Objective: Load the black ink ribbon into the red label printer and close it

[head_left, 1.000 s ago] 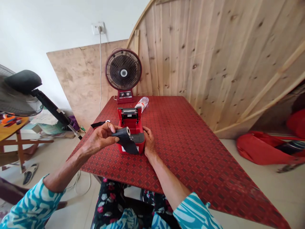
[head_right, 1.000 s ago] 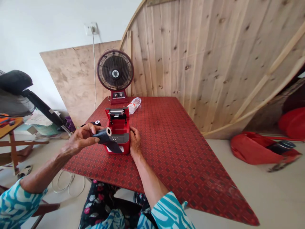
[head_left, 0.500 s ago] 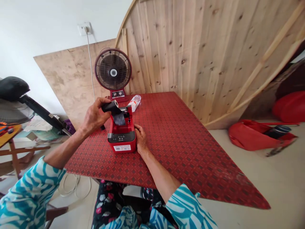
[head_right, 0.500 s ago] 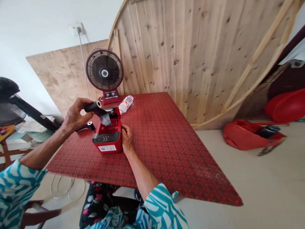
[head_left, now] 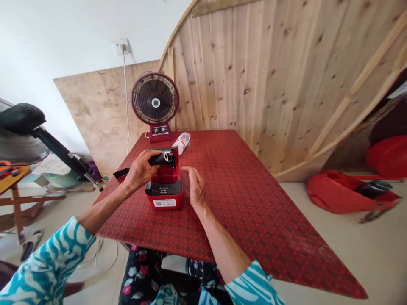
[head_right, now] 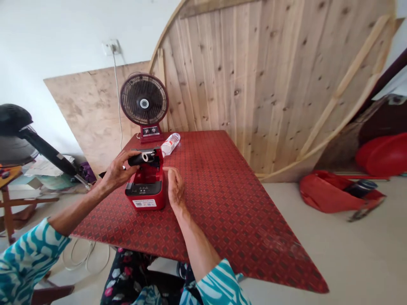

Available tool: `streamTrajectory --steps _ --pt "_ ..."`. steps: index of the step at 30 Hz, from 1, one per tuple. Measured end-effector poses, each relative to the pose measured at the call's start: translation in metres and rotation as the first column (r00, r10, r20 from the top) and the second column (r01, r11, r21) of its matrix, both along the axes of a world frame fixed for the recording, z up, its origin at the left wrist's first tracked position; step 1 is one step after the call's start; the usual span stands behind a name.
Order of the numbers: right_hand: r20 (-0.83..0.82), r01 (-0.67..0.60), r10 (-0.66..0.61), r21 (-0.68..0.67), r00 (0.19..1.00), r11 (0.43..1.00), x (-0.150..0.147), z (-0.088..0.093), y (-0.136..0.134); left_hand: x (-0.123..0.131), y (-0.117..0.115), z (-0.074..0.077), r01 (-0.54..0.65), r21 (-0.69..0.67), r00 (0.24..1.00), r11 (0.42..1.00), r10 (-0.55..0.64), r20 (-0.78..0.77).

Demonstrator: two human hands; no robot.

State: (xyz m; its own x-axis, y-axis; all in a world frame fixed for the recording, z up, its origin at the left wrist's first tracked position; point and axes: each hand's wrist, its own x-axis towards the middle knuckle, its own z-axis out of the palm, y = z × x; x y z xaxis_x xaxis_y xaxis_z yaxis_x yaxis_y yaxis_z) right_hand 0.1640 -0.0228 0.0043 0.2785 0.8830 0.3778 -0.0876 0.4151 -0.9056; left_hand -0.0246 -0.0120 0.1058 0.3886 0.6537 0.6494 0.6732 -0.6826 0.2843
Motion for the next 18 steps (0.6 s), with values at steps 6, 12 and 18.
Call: streamTrajectory --steps 6,12,18 --pt "0.196 -0.212 0.190 0.100 0.962 0.972 0.006 0.040 -0.015 0.024 -0.020 -0.011 0.046 0.150 0.999 0.988 -0.045 -0.006" --pt "-0.272 -0.441 0.418 -0.025 0.867 0.897 -0.008 0.059 -0.016 0.025 -0.034 -0.026 0.169 0.274 0.981 0.947 -0.135 -0.139" --pt "-0.216 -0.476 0.455 -0.053 0.864 0.878 -0.014 0.060 -0.020 0.017 -0.032 -0.040 0.114 0.263 0.993 0.958 -0.104 -0.052"
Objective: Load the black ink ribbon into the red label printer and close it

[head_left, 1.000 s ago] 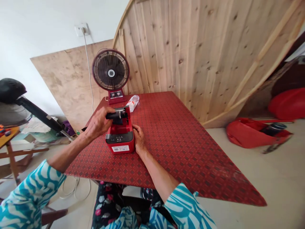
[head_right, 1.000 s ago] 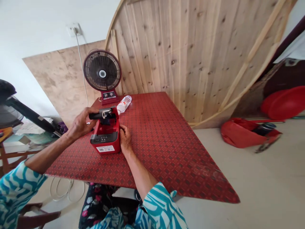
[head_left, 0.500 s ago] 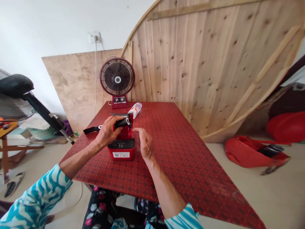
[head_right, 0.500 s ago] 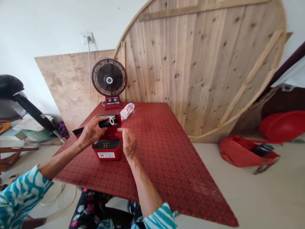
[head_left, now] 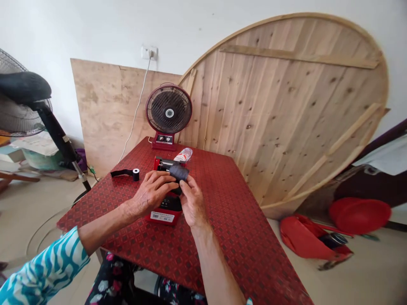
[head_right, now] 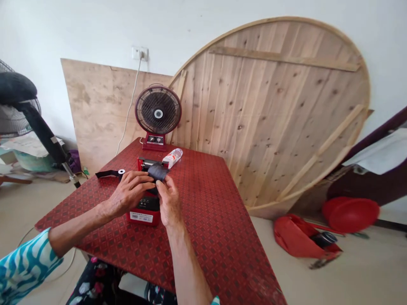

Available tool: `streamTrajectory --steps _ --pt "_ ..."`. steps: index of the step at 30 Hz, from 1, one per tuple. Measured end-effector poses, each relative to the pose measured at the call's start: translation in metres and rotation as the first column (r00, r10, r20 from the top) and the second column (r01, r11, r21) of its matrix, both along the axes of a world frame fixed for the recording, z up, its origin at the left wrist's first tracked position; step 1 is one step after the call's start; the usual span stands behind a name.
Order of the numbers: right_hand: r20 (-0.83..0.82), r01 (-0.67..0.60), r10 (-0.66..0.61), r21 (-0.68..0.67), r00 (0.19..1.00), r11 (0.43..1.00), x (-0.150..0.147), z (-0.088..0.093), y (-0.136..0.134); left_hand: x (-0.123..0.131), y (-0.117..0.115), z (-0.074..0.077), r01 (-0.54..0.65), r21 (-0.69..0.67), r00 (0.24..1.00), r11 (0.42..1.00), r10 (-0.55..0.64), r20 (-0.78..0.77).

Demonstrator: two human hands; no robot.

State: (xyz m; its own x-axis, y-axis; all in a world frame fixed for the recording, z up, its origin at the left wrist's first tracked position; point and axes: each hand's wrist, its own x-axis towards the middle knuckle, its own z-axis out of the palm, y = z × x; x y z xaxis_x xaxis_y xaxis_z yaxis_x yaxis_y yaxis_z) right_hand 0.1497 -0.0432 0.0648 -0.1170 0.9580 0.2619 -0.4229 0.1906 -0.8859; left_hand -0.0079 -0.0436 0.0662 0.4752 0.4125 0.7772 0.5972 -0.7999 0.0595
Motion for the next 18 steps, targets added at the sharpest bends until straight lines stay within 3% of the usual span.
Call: streamTrajectory --steps 6,10,12,14,16,18 --pt "0.044 0.007 -0.008 0.027 0.999 1.000 -0.002 -0.003 0.005 -0.002 0.001 -0.004 -0.138 0.033 0.986 0.990 0.133 0.105" --pt "0.018 0.107 -0.108 0.033 0.994 0.994 -0.002 -0.009 0.015 -0.004 -0.005 0.001 -0.125 -0.154 0.943 0.980 0.165 0.290" --pt "0.017 0.202 -0.203 0.050 0.979 0.978 -0.003 -0.013 0.019 -0.002 -0.008 0.004 -0.008 -0.343 0.896 0.939 0.159 0.415" --pt "0.088 0.318 -0.329 0.114 0.940 0.941 -0.004 -0.014 0.019 0.003 -0.011 0.008 0.185 -0.506 0.840 0.842 0.132 0.527" --pt "0.204 0.400 -0.452 0.251 0.868 0.882 -0.008 -0.014 0.015 0.010 -0.012 0.010 0.369 -0.572 0.770 0.732 0.103 0.629" --pt "0.290 0.400 -0.539 0.422 0.791 0.814 -0.014 -0.013 0.005 0.017 -0.013 0.013 0.497 -0.578 0.693 0.647 0.105 0.714"
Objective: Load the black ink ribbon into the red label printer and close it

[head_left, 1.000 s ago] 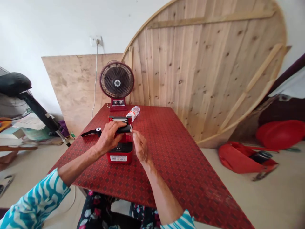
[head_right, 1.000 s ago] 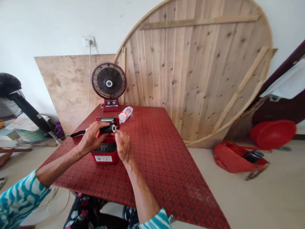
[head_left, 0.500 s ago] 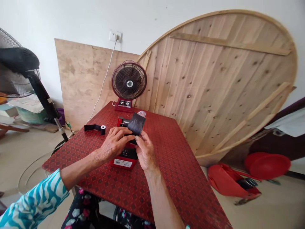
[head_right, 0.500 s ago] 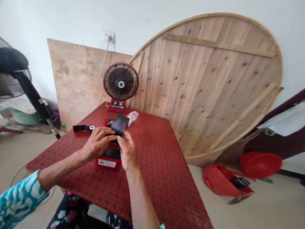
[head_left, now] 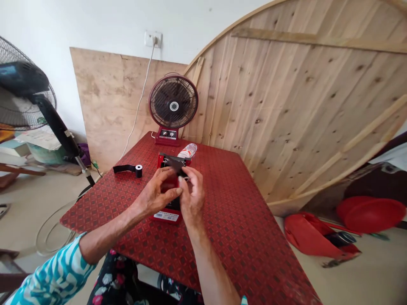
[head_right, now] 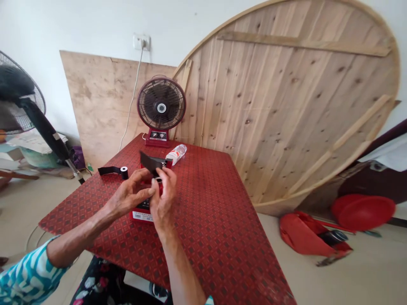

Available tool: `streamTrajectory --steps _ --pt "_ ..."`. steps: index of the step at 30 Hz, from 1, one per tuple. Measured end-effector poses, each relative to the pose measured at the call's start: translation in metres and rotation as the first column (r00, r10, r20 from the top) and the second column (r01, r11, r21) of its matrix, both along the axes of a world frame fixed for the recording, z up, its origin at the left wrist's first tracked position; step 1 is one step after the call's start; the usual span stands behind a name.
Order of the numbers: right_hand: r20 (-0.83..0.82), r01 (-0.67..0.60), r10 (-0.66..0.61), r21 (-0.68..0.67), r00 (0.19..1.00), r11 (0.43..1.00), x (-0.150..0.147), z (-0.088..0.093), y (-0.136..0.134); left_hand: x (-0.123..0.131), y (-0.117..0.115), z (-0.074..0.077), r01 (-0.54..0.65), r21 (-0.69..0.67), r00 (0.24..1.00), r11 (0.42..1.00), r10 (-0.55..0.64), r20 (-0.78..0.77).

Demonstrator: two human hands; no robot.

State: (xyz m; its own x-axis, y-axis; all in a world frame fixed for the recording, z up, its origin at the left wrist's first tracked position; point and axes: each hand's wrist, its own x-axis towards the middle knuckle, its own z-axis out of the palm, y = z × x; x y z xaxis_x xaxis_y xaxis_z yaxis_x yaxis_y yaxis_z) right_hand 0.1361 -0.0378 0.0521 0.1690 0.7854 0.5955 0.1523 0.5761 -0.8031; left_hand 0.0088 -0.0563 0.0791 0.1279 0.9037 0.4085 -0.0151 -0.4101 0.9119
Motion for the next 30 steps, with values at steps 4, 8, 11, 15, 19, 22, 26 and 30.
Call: streamTrajectory --steps 4,8,11,15,19,22,26,30 --pt "0.208 -0.009 -0.037 0.214 0.978 0.977 -0.012 0.003 -0.021 0.005 -0.001 0.005 0.026 -0.170 0.973 0.985 0.014 0.232" --pt "0.268 -0.031 -0.045 0.272 0.962 0.962 -0.018 0.007 -0.030 -0.002 0.001 0.008 0.023 -0.285 0.922 0.958 0.090 0.377" --pt "0.255 -0.052 -0.021 0.277 0.967 0.960 -0.019 0.010 -0.029 -0.007 0.003 0.010 0.037 -0.295 0.913 0.955 0.087 0.398" --pt "0.243 -0.082 0.014 0.272 0.970 0.959 -0.019 0.011 -0.029 -0.010 0.005 0.012 -0.011 -0.298 0.908 0.954 0.135 0.397" --pt "0.224 -0.088 0.032 0.245 0.974 0.966 -0.018 0.010 -0.029 -0.010 0.008 0.013 -0.015 -0.296 0.919 0.955 0.131 0.373" --pt "0.206 -0.127 0.083 0.211 0.975 0.969 -0.013 0.012 -0.028 -0.015 0.012 0.013 -0.032 -0.296 0.929 0.955 0.137 0.343" --pt "0.118 -0.113 0.094 0.167 0.989 0.979 0.012 0.006 -0.018 -0.031 0.025 0.012 -0.094 -0.232 0.973 0.968 0.139 0.186" --pt "0.056 -0.012 0.008 0.069 0.998 0.998 0.046 -0.023 0.001 -0.046 0.043 0.006 -0.020 -0.210 0.996 0.978 0.002 -0.085"
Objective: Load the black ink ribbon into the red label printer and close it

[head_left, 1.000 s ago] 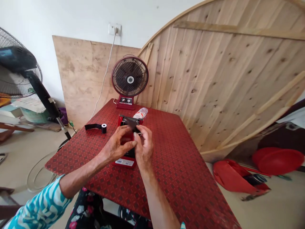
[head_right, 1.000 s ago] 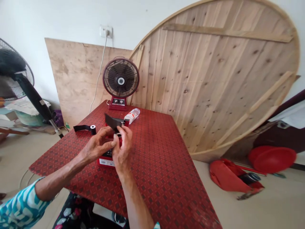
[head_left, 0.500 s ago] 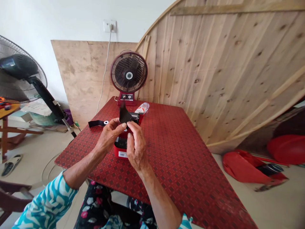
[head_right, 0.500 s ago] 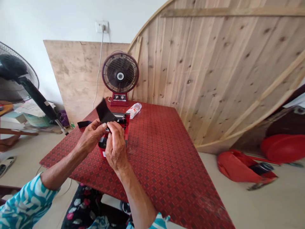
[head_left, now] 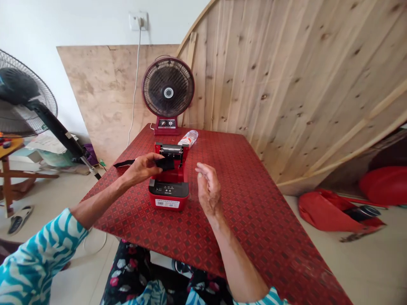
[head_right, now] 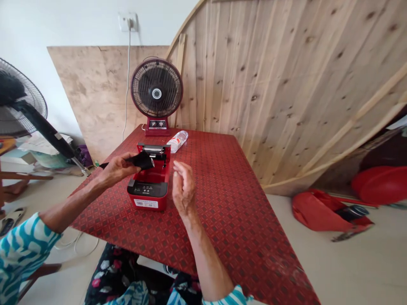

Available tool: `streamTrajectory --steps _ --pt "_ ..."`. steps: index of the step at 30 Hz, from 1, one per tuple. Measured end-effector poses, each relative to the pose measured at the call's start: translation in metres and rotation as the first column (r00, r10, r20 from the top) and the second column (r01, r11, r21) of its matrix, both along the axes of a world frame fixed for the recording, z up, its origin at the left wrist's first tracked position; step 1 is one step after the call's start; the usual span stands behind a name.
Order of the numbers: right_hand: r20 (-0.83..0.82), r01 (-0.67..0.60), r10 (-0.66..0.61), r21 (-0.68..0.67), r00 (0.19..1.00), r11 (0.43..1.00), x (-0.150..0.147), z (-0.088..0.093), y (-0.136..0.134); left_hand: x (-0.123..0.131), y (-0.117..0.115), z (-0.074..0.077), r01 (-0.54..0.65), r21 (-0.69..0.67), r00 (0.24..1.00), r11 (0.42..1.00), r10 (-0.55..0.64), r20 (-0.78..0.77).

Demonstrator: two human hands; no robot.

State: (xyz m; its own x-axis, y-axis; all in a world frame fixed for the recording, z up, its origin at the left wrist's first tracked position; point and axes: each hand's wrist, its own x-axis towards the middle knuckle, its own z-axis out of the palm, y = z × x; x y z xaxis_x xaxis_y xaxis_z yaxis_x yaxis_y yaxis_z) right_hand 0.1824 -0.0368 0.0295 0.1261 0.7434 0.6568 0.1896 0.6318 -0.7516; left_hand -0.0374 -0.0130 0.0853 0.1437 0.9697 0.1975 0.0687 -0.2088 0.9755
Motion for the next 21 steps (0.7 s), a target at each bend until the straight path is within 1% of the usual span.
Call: streamTrajectory --steps 2,4,7,9,11,13,15,17,18,19,20,21 --pt "0.007 0.032 -0.032 -0.036 0.999 0.999 0.010 -0.018 0.009 -0.001 0.010 -0.004 0.094 0.004 0.989 0.996 -0.093 -0.113" --pt "0.027 0.059 -0.058 -0.042 0.998 0.997 0.014 -0.033 0.016 0.000 0.019 -0.009 0.150 0.027 0.967 0.988 -0.141 -0.211" --pt "0.095 0.072 -0.068 -0.037 0.993 0.997 0.013 -0.046 0.022 0.004 0.029 -0.013 0.204 0.031 0.924 0.979 -0.182 -0.335" --pt "0.138 0.075 -0.069 -0.039 0.988 0.996 0.012 -0.052 0.025 0.005 0.032 -0.013 0.249 0.006 0.878 0.968 -0.223 -0.424" --pt "0.170 0.080 -0.070 -0.054 0.983 0.995 0.013 -0.058 0.027 0.007 0.033 -0.010 0.303 -0.048 0.783 0.952 -0.277 -0.556" --pt "0.190 0.087 -0.071 -0.076 0.979 0.993 0.014 -0.064 0.030 0.012 0.034 -0.003 0.339 -0.109 0.638 0.934 -0.314 -0.704" --pt "0.202 0.091 -0.070 -0.096 0.977 0.991 0.014 -0.070 0.033 0.018 0.036 0.004 0.331 -0.133 0.480 0.934 -0.288 -0.829" --pt "0.210 0.082 -0.056 -0.118 0.976 0.990 0.015 -0.074 0.035 0.024 0.038 0.009 0.302 -0.103 0.350 0.948 -0.211 -0.913" --pt "0.212 0.074 -0.045 -0.131 0.976 0.989 0.015 -0.076 0.035 0.027 0.039 0.010 0.290 -0.085 0.305 0.953 -0.176 -0.936" --pt "0.211 0.064 -0.033 -0.145 0.977 0.987 0.015 -0.078 0.036 0.028 0.040 0.010 0.285 -0.071 0.282 0.956 -0.154 -0.947" --pt "0.206 0.056 -0.023 -0.158 0.978 0.986 0.015 -0.079 0.036 0.028 0.041 0.009 0.286 -0.063 0.284 0.956 -0.148 -0.947" --pt "0.197 0.050 -0.016 -0.170 0.980 0.984 0.015 -0.080 0.036 0.027 0.041 0.007 0.294 -0.062 0.312 0.954 -0.157 -0.937"
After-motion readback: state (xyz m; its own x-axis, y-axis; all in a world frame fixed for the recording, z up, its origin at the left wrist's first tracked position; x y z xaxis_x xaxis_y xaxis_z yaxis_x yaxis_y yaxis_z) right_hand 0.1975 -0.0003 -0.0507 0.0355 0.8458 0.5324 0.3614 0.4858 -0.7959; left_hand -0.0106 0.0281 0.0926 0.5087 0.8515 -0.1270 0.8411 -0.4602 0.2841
